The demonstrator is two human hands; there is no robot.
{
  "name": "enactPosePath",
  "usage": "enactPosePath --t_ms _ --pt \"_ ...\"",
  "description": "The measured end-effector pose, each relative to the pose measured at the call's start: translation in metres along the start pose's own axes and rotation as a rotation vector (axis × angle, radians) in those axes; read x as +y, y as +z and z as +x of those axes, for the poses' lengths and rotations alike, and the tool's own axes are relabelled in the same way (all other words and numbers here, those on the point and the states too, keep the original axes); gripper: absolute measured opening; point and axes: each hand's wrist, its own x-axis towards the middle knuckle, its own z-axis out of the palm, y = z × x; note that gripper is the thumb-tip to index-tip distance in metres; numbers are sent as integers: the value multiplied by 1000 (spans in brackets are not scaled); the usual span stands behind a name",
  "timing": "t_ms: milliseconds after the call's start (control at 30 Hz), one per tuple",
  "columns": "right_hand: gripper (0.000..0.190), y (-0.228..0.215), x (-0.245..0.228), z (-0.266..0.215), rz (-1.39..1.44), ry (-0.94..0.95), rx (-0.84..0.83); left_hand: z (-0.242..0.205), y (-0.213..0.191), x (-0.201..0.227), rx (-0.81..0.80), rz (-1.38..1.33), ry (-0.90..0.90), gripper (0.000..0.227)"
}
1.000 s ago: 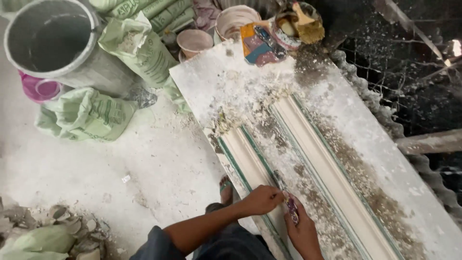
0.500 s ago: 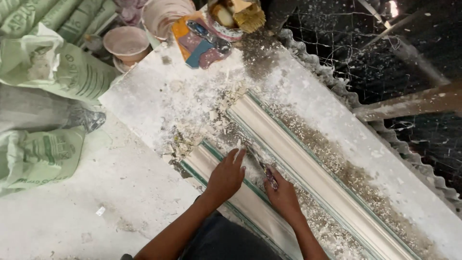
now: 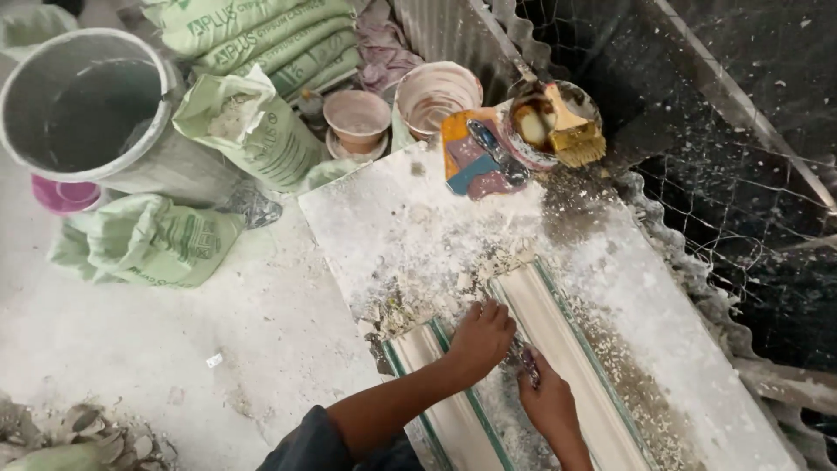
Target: The person scrapes white dust and debris off of several long white moldings using a metal scraper. They work along the length of the moldings, clearing the surface and edges of the accumulated white powder.
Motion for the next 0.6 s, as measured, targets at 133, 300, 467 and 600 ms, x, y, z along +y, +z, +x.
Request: enactPosePath --t_ms 133,300,467,600 --pt "56 0 3 5 -3 14 -26 5 3 0 78 79 29 24" --pt "55 0 -1 1 15 -5 -5 13 -1 1 -21 185 106 19" --pt "54 0 15 -6 54 -34 3 7 5 15 -56 180 116 19" --pt "57 -2 32 -13 -7 19 -24 4 -5 29 -217 243 189 19"
